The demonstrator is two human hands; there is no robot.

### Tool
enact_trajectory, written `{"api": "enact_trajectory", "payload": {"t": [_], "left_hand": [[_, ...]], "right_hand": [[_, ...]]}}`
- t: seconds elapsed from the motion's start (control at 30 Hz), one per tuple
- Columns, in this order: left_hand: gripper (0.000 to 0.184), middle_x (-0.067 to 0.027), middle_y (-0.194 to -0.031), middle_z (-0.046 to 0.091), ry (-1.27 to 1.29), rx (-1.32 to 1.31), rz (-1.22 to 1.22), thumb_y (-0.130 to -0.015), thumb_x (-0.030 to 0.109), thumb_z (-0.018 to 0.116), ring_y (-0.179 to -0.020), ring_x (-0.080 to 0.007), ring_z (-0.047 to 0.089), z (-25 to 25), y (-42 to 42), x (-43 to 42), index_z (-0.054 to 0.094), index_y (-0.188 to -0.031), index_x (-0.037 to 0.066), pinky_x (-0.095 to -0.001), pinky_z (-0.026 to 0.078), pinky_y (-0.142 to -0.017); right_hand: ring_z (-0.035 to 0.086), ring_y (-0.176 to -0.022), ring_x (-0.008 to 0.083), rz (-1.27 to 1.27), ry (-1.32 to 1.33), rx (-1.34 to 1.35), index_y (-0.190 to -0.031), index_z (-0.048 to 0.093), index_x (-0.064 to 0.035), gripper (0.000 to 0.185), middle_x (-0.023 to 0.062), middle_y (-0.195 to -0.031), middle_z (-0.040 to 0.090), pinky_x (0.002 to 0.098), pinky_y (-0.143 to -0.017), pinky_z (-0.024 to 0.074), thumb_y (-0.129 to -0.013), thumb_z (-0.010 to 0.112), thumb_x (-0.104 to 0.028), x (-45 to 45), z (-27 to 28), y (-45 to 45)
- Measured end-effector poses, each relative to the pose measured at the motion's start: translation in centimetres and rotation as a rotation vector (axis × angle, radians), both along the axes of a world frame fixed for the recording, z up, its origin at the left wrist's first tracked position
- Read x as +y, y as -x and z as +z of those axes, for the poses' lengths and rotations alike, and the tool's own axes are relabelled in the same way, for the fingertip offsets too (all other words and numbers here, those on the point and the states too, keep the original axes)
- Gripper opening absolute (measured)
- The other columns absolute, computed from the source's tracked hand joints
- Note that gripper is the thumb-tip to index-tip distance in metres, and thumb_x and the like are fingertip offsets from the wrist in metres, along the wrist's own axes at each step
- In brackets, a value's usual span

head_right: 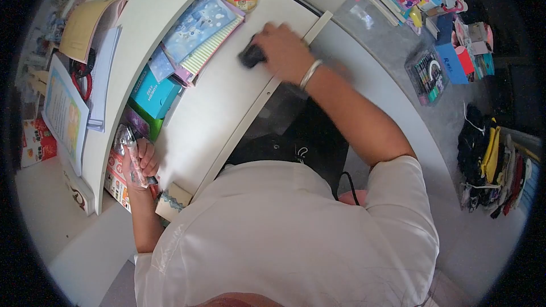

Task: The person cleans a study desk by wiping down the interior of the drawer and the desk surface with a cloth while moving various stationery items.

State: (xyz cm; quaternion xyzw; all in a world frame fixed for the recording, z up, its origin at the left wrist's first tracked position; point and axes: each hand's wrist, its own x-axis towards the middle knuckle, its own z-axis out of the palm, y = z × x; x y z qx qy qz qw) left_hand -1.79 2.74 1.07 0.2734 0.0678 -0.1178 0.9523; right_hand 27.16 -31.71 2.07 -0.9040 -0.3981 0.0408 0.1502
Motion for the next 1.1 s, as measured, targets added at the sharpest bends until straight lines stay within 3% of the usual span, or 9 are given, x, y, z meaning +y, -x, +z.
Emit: {"api": "enact_trajectory", "payload": {"t": [0.2, 0.37, 0.43, 0.57, 0.7, 0.8, 1.0, 1.1], "left_hand": [[0.046, -0.0042, -0.067, 0.041, 0.002, 0.000, -0.006, -0.101, 0.048, 0.046, -0.050, -0.0132, 0.040, -0.1, -0.2, -0.1, 0.043, -0.084, 0.006, -0.0256, 0.029, -0.040], [0.047, -0.0036, -0.066, 0.040, -0.025, 0.010, -0.001, -0.101, 0.049, 0.046, -0.049, -0.0127, 0.039, -0.1, 0.0, 0.0, 0.042, -0.084, 0.006, -0.0253, 0.028, -0.039], [0.047, -0.0034, -0.066, 0.041, -0.026, 0.000, -0.017, -0.101, 0.050, 0.046, -0.049, -0.0124, 0.039, -0.3, -0.1, 0.2, 0.042, -0.084, 0.006, -0.0251, 0.028, -0.039], [0.047, -0.0034, -0.067, 0.041, -0.035, 0.000, -0.014, -0.101, 0.050, 0.046, -0.049, -0.0123, 0.039, -0.3, 0.0, 0.2, 0.042, -0.084, 0.006, -0.0254, 0.029, -0.040], [0.046, -0.0035, -0.067, 0.041, -0.026, 0.017, -0.006, -0.101, 0.050, 0.046, -0.049, -0.0125, 0.039, -0.1, 0.0, 0.2, 0.043, -0.084, 0.006, -0.0259, 0.030, -0.040], [0.046, -0.0036, -0.067, 0.041, -0.039, 0.033, 0.009, -0.101, 0.049, 0.046, -0.048, -0.0128, 0.038, -0.2, 0.1, 0.2, 0.043, -0.085, 0.006, -0.0259, 0.030, -0.040], [0.046, -0.0039, -0.067, 0.041, -0.027, 0.017, 0.000, -0.101, 0.049, 0.046, -0.048, -0.0133, 0.039, -0.4, 0.0, 0.3, 0.043, -0.085, 0.006, -0.0260, 0.033, -0.041], [0.046, -0.0041, -0.066, 0.041, -0.034, 0.030, 0.000, -0.100, 0.049, 0.047, -0.048, -0.0135, 0.039, -0.3, 0.1, 0.3, 0.044, -0.085, 0.006, -0.0264, 0.035, -0.041]], "right_hand": [[0.052, -0.106, 0.0282, 0.511, -0.370, 0.314, -0.098, 0.068, -0.0116, 0.035, 0.0057, -0.113, 0.058, 0.0407, -0.095, 0.0414, -0.067, 0.066, 0.003, 4.9, 1.7, 12.2], [0.052, -0.105, 0.0286, 0.632, -0.157, 0.309, -0.090, 0.069, -0.0122, 0.028, 0.0039, -0.106, 0.058, 0.0403, -0.092, 0.0420, -0.065, 0.067, 0.000, 6.1, 0.3, 7.9], [0.054, -0.102, 0.0294, 0.541, -0.118, 0.224, -0.090, 0.070, -0.0146, 0.030, 0.0043, -0.100, 0.060, 0.0399, -0.093, 0.0422, -0.062, 0.070, -0.004, 4.1, -0.4, 2.2], [0.060, -0.092, 0.0303, 0.168, -0.138, 0.161, -0.094, 0.072, -0.0084, 0.031, 0.0093, -0.094, 0.064, 0.0396, -0.084, 0.0493, -0.064, 0.072, -0.003, -4.0, -1.8, -10.5], [0.060, -0.096, 0.0306, -0.111, 0.084, -0.324, -0.100, 0.073, -0.0105, 0.034, 0.0067, -0.102, 0.065, 0.0395, -0.087, 0.0505, -0.067, 0.070, 0.000, -5.2, 0.2, -12.6], [0.060, -0.095, 0.0315, -0.133, -0.047, -0.402, -0.101, 0.073, -0.0144, 0.031, 0.0066, -0.105, 0.064, 0.0400, -0.090, 0.0506, -0.072, 0.069, -0.006, -3.1, 1.6, -13.4], [0.063, -0.099, 0.0340, 0.104, 0.219, -0.276, -0.105, 0.072, -0.0123, 0.033, 0.0101, -0.101, 0.067, 0.0432, -0.087, 0.0519, -0.073, 0.067, -0.006, -5.9, 0.3, -14.4], [0.064, -0.095, 0.0344, -0.053, 0.390, -0.017, -0.097, 0.074, -0.0078, 0.034, 0.0125, -0.100, 0.068, 0.0418, -0.084, 0.0515, -0.067, 0.063, 0.003, -6.9, 1.8, -14.6]]}}
